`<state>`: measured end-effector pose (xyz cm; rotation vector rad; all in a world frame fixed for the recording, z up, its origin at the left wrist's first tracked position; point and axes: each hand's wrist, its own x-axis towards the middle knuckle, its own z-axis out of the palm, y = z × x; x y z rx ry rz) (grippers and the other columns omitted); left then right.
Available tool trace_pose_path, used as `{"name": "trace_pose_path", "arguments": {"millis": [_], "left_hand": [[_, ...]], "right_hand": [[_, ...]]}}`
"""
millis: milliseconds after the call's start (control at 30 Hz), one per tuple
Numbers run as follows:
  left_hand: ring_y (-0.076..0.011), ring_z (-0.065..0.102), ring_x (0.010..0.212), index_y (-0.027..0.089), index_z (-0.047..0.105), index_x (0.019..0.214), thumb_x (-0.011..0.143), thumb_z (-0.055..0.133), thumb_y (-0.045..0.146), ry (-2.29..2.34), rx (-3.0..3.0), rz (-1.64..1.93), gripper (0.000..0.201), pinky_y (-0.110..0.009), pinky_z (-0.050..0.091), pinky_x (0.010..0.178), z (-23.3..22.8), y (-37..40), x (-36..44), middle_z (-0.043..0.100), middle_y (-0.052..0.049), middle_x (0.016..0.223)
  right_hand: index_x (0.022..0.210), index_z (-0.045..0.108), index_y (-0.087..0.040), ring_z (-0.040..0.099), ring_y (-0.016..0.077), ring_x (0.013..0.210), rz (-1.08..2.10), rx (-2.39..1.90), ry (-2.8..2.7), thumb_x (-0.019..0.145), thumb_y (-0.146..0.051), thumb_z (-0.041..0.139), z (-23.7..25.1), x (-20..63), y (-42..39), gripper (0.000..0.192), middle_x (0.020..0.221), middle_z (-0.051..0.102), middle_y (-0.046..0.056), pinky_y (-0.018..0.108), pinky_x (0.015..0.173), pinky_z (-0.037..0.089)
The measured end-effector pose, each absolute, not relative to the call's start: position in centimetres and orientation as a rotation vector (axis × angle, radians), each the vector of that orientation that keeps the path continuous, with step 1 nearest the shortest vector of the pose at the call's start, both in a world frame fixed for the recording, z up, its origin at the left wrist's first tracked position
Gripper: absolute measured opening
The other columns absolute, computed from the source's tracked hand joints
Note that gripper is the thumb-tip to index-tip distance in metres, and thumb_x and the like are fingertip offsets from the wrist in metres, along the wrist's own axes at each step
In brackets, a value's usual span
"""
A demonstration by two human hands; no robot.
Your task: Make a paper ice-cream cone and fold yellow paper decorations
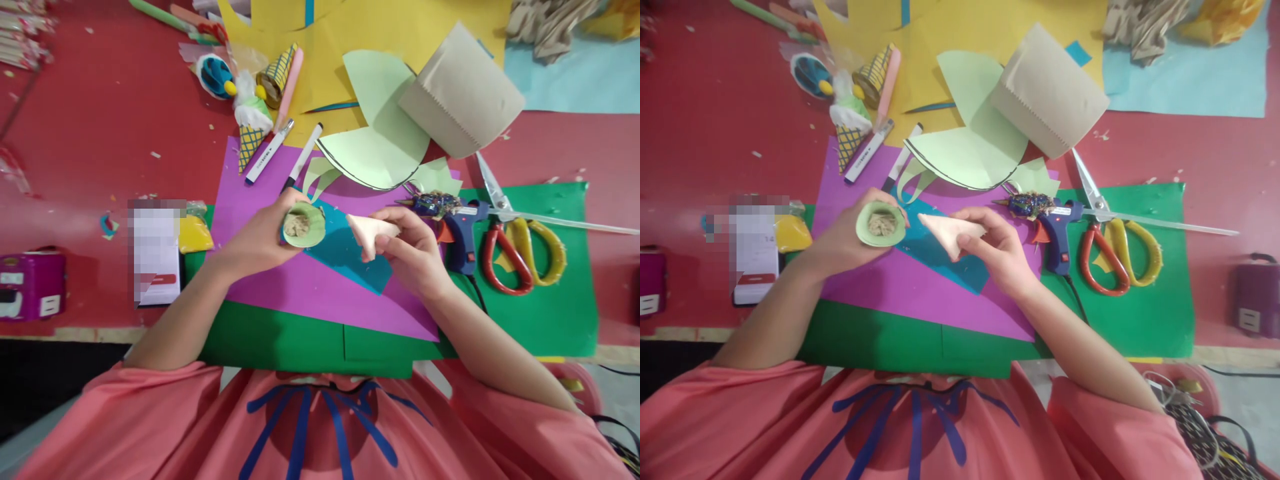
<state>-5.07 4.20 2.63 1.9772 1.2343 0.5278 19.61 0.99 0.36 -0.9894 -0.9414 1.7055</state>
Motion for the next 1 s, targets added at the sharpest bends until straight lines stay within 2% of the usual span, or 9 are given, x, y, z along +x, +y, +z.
{"name": "trace_pose_path", "arguments": {"millis": [100, 267, 333, 433, 567, 833, 1000], "left_hand": [[-0.0166, 0.062, 0.075, 0.023, 0.049, 0.102, 0.071, 0.068, 0.023, 1.153, 1.982, 0.582, 0.036, -0.025, 0.044, 0.061, 1.0, 4.1, -3.7, 0.064, -0.002, 0.090], [-0.0170, 0.060, 0.069, 0.023, 0.050, 0.100, 0.067, 0.066, 0.022, 1.243, 2.054, 0.538, 0.037, -0.026, 0.038, 0.055, -0.9, 3.5, -2.7, 0.064, 0.000, 0.087], [-0.0179, 0.060, 0.071, 0.023, 0.050, 0.099, 0.067, 0.065, 0.021, 1.230, 2.087, 0.534, 0.035, -0.027, 0.039, 0.056, -1.2, 3.3, -2.5, 0.065, -0.001, 0.088], [-0.0194, 0.061, 0.078, 0.022, 0.052, 0.100, 0.068, 0.065, 0.022, 1.224, 2.100, 0.535, 0.034, -0.028, 0.043, 0.063, -1.4, 3.1, -2.4, 0.065, -0.003, 0.092], [-0.0214, 0.062, 0.081, 0.021, 0.055, 0.098, 0.070, 0.066, 0.026, 1.210, 2.134, 0.509, 0.030, -0.030, 0.044, 0.068, -1.5, 3.1, -2.2, 0.066, -0.005, 0.091], [-0.0205, 0.061, 0.074, 0.020, 0.057, 0.088, 0.072, 0.068, 0.028, 1.179, 2.173, 0.384, 0.021, -0.031, 0.043, 0.066, -1.4, 3.0, -1.9, 0.064, -0.003, 0.079], [-0.0191, 0.062, 0.075, 0.022, 0.053, 0.099, 0.073, 0.067, 0.033, 1.243, 2.162, 0.426, 0.031, -0.028, 0.044, 0.063, -1.1, 2.5, -1.7, 0.065, -0.002, 0.087]], "right_hand": [[0.089, 0.063, -0.024, 0.060, 0.0101, 0.054, 1.633, -1.028, -0.999, 0.074, -0.033, 0.078, 0.5, 19.8, 1.0, 0.024, 0.074, 0.065, -0.003, 0.024, 0.052, 0.052], [0.091, 0.069, -0.024, 0.061, 0.0134, 0.063, 1.212, -1.133, -1.391, 0.083, -0.024, 0.067, 1.2, 20.2, 0.6, 0.009, 0.083, 0.070, 0.002, 0.028, 0.057, 0.050], [0.088, 0.070, -0.023, 0.061, 0.0146, 0.066, 1.019, -1.131, -1.561, 0.082, -0.016, 0.062, 1.6, 20.1, 0.4, 0.013, 0.080, 0.070, 0.002, 0.029, 0.060, 0.049], [0.086, 0.070, -0.023, 0.058, 0.0130, 0.061, 0.832, -1.116, -1.747, 0.076, -0.008, 0.057, 2.1, 19.7, 0.1, 0.022, 0.073, 0.067, 0.000, 0.028, 0.058, 0.046], [0.088, 0.068, -0.021, 0.057, 0.0118, 0.061, 0.790, -1.034, -1.871, 0.075, -0.006, 0.054, 2.1, 19.0, 0.0, 0.024, 0.072, 0.064, 0.000, 0.026, 0.057, 0.045], [0.093, 0.063, -0.022, 0.059, 0.0134, 0.068, 0.804, -1.039, -1.888, 0.081, -0.007, 0.053, 1.3, 18.2, -0.1, 0.021, 0.082, 0.066, 0.003, 0.026, 0.063, 0.050], [0.091, 0.055, -0.022, 0.056, 0.0101, 0.060, 0.527, -1.075, -1.901, 0.085, -0.010, 0.057, 0.8, 17.8, -0.4, 0.013, 0.074, 0.063, 0.000, 0.022, 0.054, 0.044]]}}
